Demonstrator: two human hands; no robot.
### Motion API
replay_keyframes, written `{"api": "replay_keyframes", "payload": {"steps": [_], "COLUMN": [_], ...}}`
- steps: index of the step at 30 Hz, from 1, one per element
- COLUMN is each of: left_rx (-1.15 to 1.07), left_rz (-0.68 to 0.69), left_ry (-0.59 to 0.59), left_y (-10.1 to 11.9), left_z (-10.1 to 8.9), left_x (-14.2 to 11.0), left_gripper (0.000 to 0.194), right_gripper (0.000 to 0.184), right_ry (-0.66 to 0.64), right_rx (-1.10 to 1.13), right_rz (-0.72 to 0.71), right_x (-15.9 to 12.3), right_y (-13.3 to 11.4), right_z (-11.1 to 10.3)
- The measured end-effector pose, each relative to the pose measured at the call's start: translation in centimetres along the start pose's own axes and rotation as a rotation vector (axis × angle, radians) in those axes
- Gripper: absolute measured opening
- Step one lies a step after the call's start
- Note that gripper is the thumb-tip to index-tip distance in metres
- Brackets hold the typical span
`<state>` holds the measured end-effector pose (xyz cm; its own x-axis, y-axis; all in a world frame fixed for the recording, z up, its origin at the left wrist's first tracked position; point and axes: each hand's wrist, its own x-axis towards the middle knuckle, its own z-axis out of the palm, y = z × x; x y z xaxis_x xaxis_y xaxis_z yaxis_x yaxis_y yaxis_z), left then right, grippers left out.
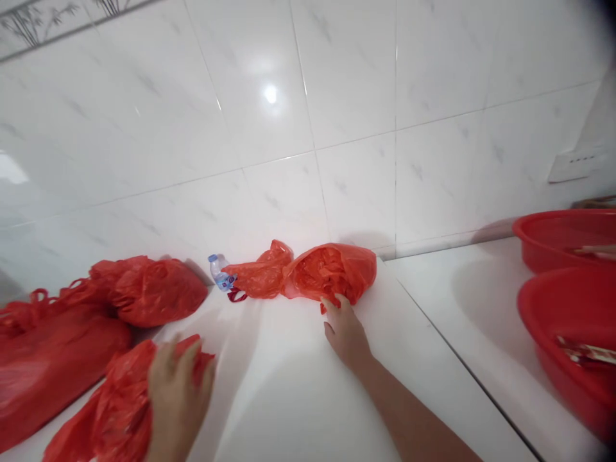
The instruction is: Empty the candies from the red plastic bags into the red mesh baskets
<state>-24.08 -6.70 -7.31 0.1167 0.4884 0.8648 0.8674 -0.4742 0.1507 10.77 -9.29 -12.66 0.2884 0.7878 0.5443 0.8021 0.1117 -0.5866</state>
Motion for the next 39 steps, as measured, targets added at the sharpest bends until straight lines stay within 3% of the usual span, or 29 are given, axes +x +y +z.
{"api": "replay_keyframes", "payload": {"steps": [2,5,7,9,12,15,17,21,24,27,30,35,39], "left_rx": [-0.029,-0.181,-0.283,-0.364,-0.437,-0.439,-0.378,-0.196,-0.147,-0.155,-0.167,-0.195,-0.188], "left_rz": [0.117,0.188,0.192,0.195,0.214,0.291,0.377,0.396,0.33,0.315,0.307,0.301,0.249], "left_ry": [-0.11,-0.433,-0.619,-0.72,-0.693,-0.576,-0.547,-0.677,-0.776,-0.801,-0.835,-0.863,-0.837], "left_y": [3.0,7.1,9.6,12.1,15.8,18.8,20.2,21.7,22.2,22.6,22.9,23.0,23.2], "left_z": [2.1,5.2,6.6,7.7,9.0,11.0,12.8,16.6,19.0,20.6,21.7,22.8,23.6], "left_x": [-0.2,-1.4,-2.0,-1.7,0.4,3.8,6.0,8.9,9.4,9.4,10.0,11.6,11.2], "left_gripper": [0.037,0.037,0.043,0.051,0.06,0.064,0.068,0.065,0.058,0.056,0.058,0.059,0.056], "right_gripper": [0.062,0.066,0.058,0.038,0.02,0.019,0.029,0.053,0.046,0.032,0.034,0.041,0.027], "right_ry": [-0.016,-0.093,-0.136,-0.159,-0.155,-0.121,-0.104,-0.105,-0.135,-0.177,-0.224,-0.348,-0.473], "right_rx": [-0.123,-0.237,-0.247,-0.217,-0.181,-0.161,-0.155,-0.141,-0.118,-0.11,-0.088,0.013,0.177], "right_rz": [-0.032,0.028,0.07,0.077,0.068,0.077,0.122,0.18,0.121,0.096,0.064,-0.071,-0.095], "right_x": [0.2,0.8,1.1,1.3,1.4,1.5,1.5,1.5,1.4,1.0,-0.2,-4.5,-9.8], "right_y": [0.0,0.6,1.0,1.3,1.6,1.7,1.8,1.8,1.8,1.9,2.2,2.2,2.5], "right_z": [0.3,0.4,0.2,-0.2,-0.7,-0.7,-0.6,-0.7,-1.2,-1.8,-3.0,-6.7,-8.4]}}
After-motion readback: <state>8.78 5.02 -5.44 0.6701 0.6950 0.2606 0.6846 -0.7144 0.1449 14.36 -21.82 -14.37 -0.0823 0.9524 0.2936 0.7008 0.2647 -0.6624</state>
